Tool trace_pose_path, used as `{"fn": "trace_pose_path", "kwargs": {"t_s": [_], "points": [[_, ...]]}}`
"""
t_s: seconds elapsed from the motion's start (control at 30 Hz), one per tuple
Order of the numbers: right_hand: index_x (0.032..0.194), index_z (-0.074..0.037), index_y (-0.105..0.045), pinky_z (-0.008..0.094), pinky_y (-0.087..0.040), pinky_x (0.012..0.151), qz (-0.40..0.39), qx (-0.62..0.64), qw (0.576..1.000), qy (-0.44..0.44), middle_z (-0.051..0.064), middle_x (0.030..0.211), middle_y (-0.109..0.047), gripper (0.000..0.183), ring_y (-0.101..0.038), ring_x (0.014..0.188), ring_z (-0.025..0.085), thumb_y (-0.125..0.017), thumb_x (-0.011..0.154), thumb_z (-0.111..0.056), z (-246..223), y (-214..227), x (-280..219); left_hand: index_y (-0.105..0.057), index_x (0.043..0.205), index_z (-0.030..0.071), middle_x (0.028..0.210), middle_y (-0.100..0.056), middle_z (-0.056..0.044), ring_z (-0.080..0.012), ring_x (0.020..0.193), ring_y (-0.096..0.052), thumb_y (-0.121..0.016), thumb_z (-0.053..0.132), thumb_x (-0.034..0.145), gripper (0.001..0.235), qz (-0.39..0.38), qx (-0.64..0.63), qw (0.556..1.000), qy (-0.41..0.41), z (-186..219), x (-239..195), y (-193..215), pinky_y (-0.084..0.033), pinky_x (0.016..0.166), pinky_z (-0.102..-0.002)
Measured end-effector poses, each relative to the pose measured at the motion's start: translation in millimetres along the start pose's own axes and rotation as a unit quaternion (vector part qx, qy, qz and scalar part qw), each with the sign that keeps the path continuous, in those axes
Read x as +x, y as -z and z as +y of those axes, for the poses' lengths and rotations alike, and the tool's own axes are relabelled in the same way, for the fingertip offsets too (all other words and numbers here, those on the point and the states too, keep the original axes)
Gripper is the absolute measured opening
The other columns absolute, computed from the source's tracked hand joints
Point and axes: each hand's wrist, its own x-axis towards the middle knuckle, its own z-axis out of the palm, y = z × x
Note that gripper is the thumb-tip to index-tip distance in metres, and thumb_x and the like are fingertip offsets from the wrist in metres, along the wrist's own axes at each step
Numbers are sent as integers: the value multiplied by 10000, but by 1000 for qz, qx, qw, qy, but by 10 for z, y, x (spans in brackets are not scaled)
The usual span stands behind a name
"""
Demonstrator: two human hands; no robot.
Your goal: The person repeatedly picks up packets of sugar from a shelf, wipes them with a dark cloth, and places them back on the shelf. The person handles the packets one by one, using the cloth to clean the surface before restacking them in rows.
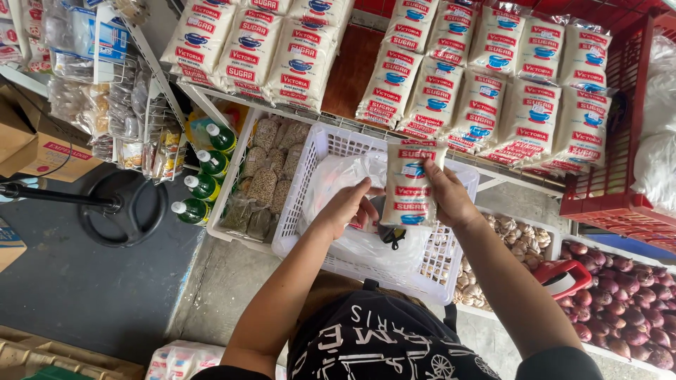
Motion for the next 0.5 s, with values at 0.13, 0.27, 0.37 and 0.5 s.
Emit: {"fn": "trace_pose_path", "kwargs": {"t_s": [0.13, 0.27, 0.37, 0.5], "points": [[1350, 26, -524, 462, -626, 885, -36, 201, 975, -85, 232, 1186, -700, 549, -733, 1038, 315, -550, 1029, -419, 107, -73, -15, -493, 1448, 99, 1148, -633, -102, -185, 962, -696, -658, 680, 821, 871, 85, -46, 995, 28, 666, -272, -468, -618, 743, -463], [1330, 48, -523, 443, -637, 859, -81, 302, 937, -152, 256, 1161, -704, 524, -746, 993, 323, -608, 1018, -365, 558, 61, 7, -482, 1398, 121, 1184, -640, -106, -229, 1008, -702, -714, 580, 802, 787, -1, -169, 983, 72, 609, -175, -610, -636, 771, -539], [1367, 70, -489, 437, -633, 863, -93, 309, 929, -180, 256, 1172, -695, 518, -737, 988, 325, -663, 1019, -272, 721, 161, 2, -558, 1351, 65, 1162, -695, -142, -289, 1010, -731, -793, 471, 815, 712, 11, -233, 969, 88, 280, 80, -509, -634, 807, -564], [1502, -9, -376, 426, -638, 904, -105, 272, 941, -170, 218, 1278, -641, 662, -710, 1083, 308, -693, 944, -171, 558, -44, -171, -647, 1255, 85, 1085, -727, -119, -282, 922, -744, -845, 347, 762, 593, 120, -190, 966, 127, 320, 106, -521, -628, 761, -572]]}}
